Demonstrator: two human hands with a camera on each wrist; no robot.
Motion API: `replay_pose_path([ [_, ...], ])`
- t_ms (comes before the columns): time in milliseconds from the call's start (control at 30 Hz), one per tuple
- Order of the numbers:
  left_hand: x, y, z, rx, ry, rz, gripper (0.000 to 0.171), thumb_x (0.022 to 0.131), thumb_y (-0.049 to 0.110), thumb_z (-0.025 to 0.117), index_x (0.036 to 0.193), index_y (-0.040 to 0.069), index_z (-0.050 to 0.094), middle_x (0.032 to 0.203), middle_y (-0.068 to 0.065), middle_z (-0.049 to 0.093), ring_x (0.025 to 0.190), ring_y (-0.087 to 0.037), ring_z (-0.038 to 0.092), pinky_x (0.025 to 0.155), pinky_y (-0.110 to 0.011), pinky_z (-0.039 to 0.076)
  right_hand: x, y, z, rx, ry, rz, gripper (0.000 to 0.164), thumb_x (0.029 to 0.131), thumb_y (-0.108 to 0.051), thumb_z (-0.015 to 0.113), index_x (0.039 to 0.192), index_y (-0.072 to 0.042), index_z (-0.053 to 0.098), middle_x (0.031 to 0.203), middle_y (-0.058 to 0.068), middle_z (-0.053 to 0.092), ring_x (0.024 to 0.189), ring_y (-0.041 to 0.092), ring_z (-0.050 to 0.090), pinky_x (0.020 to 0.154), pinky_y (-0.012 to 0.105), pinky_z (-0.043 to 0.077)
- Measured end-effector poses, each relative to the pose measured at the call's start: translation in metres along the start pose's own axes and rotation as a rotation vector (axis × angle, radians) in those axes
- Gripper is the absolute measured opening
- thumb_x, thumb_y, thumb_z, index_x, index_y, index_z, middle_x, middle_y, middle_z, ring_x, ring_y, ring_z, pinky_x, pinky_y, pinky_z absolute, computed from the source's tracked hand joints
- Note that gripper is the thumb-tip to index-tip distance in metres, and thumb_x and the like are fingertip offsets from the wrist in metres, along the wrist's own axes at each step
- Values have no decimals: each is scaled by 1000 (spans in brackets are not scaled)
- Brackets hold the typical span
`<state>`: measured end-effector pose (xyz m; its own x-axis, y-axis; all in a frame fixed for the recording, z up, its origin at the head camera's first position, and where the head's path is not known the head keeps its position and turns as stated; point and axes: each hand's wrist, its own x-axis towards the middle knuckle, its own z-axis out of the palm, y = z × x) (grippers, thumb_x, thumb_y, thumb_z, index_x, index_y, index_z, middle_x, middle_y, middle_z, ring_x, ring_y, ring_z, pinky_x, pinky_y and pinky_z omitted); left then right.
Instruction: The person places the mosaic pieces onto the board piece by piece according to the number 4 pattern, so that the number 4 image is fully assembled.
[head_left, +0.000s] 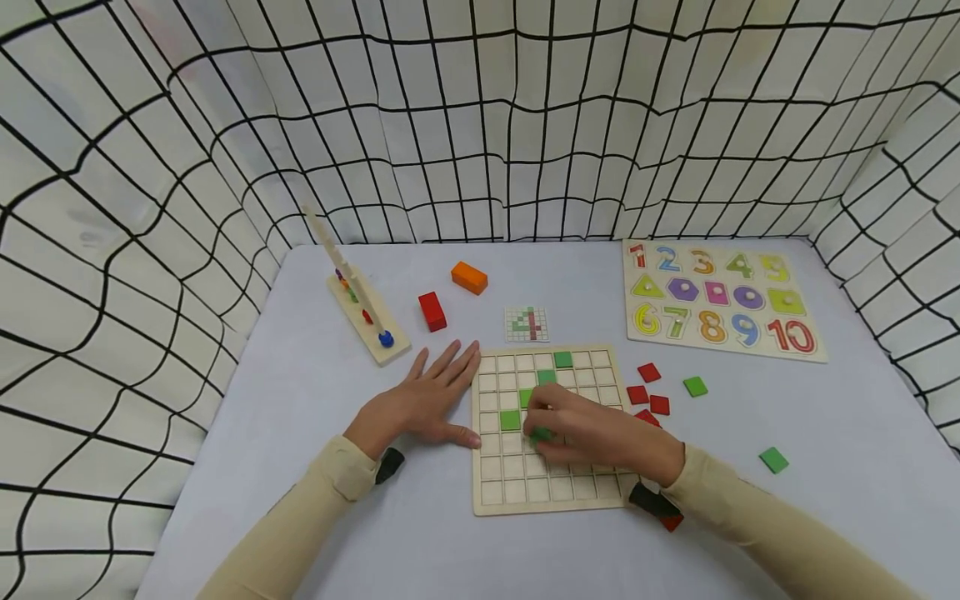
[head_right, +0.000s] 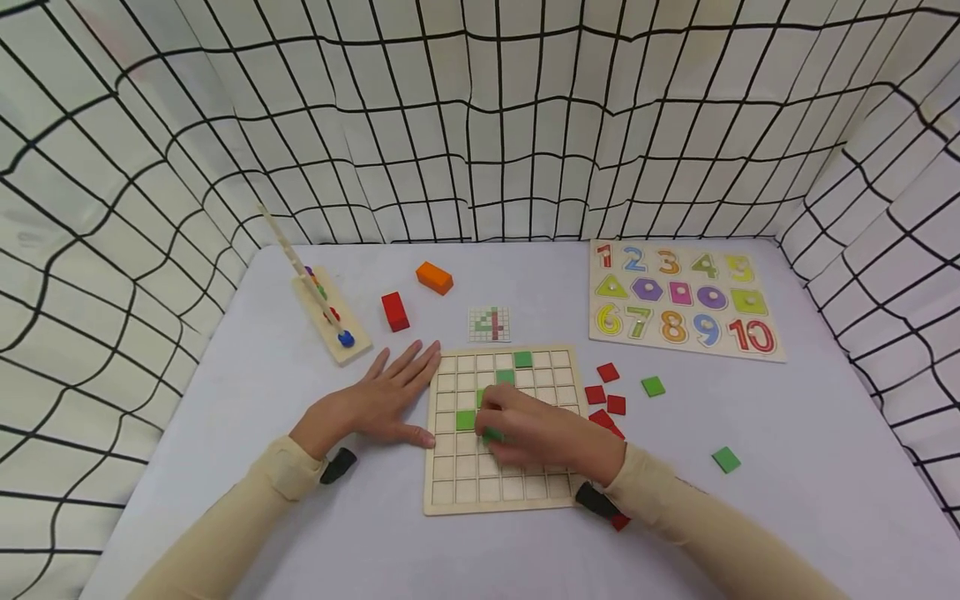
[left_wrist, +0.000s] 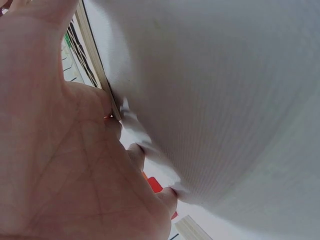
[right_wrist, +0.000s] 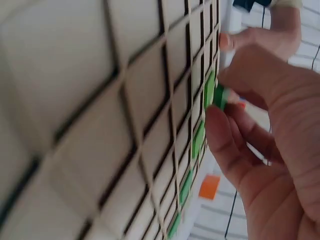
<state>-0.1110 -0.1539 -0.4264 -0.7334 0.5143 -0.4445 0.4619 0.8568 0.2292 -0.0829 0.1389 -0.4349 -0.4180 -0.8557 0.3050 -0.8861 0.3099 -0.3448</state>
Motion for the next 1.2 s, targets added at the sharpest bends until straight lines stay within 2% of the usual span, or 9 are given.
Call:
replay_pose_path([
  [167,0,0,1,11,4,-2,129,88,77,69,173,13,-3,183,-3,-10,170,-33,-13,134,-68,-6,15,-7,14,58,29,25,13,88,-3,83,97,-10,76,105,5,61,94,13,55,76,14,51],
  [267,-1,0,0,10,7,2,129,88,77,69,173,12,-3,183,-3,-10,170,-33,-13,134,-68,-6,20,-11,19,82,-10,55,8,91,-3,81,96,-8,78,101,4,63,93,12,56,78,14,53],
  [467,-1,1,-1,14,9,5,128,89,76,69,173,12,-3,183,-4,-10,170,-34,-12,134,-68,-6,21,-15,21,36,-70,90,4,94,-9,83,98,-9,82,98,1,67,94,12,59,84,17,57],
  [667,0,1,-2,9,11,12,129,89,76,69,173,11,-3,183,-4,-9,170,-34,-12,134,-68,-5,19,-14,21,40,-28,103,10,92,-7,85,101,-6,81,107,6,66,99,15,60,84,17,58],
  [900,1,0,-2,9,16,17,129,89,77,69,173,11,-3,183,-4,-10,170,-34,-12,133,-69,-6,19,-15,23,14,18,47,10,89,-8,88,97,-5,83,100,5,67,92,14,63,82,15,59],
  [1200,2,-1,2,0,9,11,129,88,77,69,173,12,-3,183,-4,-10,170,-34,-13,133,-69,-6,16,-16,17,43,-75,92,8,94,-8,82,102,-6,83,105,5,68,96,13,62,84,16,58],
])
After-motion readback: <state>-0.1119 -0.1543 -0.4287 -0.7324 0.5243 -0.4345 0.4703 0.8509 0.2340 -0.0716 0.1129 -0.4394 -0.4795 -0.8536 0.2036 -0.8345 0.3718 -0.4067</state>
